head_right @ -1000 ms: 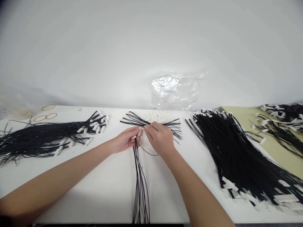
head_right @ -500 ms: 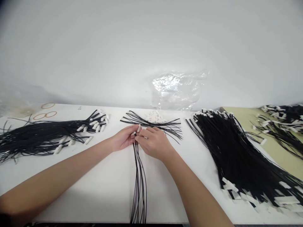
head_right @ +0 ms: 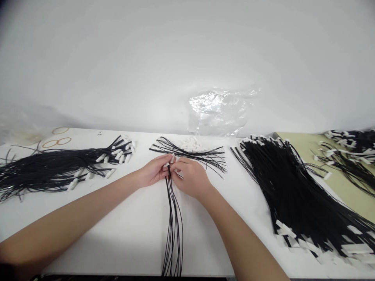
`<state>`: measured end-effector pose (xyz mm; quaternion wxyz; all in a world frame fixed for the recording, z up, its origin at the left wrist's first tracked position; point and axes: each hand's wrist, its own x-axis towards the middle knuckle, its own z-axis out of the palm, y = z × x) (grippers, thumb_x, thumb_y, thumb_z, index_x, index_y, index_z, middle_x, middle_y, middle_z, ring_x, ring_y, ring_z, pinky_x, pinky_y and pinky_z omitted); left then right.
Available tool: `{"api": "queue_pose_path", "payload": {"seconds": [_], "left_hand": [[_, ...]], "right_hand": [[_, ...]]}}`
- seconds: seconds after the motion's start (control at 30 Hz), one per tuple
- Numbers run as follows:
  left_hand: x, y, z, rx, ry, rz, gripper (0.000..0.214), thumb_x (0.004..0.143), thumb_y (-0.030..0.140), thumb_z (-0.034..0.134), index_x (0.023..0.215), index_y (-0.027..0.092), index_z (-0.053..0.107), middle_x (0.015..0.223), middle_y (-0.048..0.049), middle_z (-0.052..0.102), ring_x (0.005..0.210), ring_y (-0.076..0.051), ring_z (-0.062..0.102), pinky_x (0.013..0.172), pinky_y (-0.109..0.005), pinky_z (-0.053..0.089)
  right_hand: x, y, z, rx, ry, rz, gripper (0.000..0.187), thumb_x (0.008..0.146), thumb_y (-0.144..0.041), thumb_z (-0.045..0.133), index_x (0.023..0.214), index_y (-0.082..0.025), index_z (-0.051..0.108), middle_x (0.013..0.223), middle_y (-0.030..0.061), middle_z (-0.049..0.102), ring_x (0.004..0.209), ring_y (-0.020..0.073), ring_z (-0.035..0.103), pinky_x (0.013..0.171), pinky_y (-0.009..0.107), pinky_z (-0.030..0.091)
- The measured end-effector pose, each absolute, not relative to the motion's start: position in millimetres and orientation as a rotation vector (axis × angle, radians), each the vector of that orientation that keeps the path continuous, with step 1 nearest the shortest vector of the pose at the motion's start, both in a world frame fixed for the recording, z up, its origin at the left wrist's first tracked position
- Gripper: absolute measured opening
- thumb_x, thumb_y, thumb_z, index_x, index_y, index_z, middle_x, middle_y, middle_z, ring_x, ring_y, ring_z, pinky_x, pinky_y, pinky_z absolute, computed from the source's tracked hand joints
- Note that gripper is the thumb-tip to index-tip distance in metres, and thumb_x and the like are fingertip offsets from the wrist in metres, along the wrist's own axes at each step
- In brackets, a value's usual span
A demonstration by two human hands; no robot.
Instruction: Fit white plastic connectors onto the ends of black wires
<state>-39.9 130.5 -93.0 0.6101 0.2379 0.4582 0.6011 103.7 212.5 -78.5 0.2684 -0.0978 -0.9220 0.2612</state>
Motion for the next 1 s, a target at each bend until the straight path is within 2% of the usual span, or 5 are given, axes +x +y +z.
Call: {"api": "queue_pose_path", "payload": {"seconds": [0.23, 0.43, 0.6, 1.0], "left_hand": [[-35.9, 129.3, -88.5, 0.566, 1.129, 1.384, 0.027, 0.080, 0.042, 0.056, 0.073, 0.017, 0.049, 0.053, 0.0044, 0.038, 0.043, -0.006, 0.036, 0.045, -0.019, 0.041], [-31.1, 127.5, -86.5, 0.631, 1.181, 1.399, 0.028, 0.081, 0.043, 0.054, 0.075, 0.017, 0.047, 0.058, 0.0035, 0.040, 0.046, -0.006, 0.038, 0.048, -0.020, 0.043], [-28.1, 126.2, -85.9, 0.711, 1.226, 1.405, 0.028, 0.084, 0.044, 0.048, 0.076, 0.017, 0.044, 0.054, 0.0056, 0.033, 0.045, -0.005, 0.034, 0.048, -0.019, 0.041], [-22.7, 125.3, -91.0, 0.871, 1.329, 1.407, 0.032, 0.086, 0.047, 0.045, 0.075, 0.017, 0.040, 0.060, 0.0041, 0.040, 0.049, -0.006, 0.039, 0.049, -0.020, 0.041]], "right_hand": [[100.8, 209.6, -78.0, -0.557, -2.404, 1.196, 0.015, 0.077, -0.025, 0.051, 0.071, -0.021, 0.064, 0.072, -0.0015, 0.061, 0.060, 0.0081, 0.046, 0.055, 0.020, 0.037], [99.4, 206.8, -77.6, -0.668, -2.350, 1.357, 0.019, 0.076, -0.029, 0.049, 0.068, -0.019, 0.063, 0.068, -0.0005, 0.062, 0.057, 0.0081, 0.044, 0.053, 0.020, 0.036], [99.0, 204.9, -78.9, -0.782, -2.283, 1.525, 0.020, 0.075, -0.033, 0.049, 0.071, -0.017, 0.061, 0.071, 0.0003, 0.062, 0.059, 0.0085, 0.047, 0.055, 0.021, 0.038], [100.3, 198.3, -76.7, -0.969, -2.327, 1.427, 0.018, 0.072, -0.035, 0.050, 0.073, -0.021, 0.062, 0.072, -0.0026, 0.064, 0.055, 0.0084, 0.046, 0.056, 0.023, 0.038]]}}
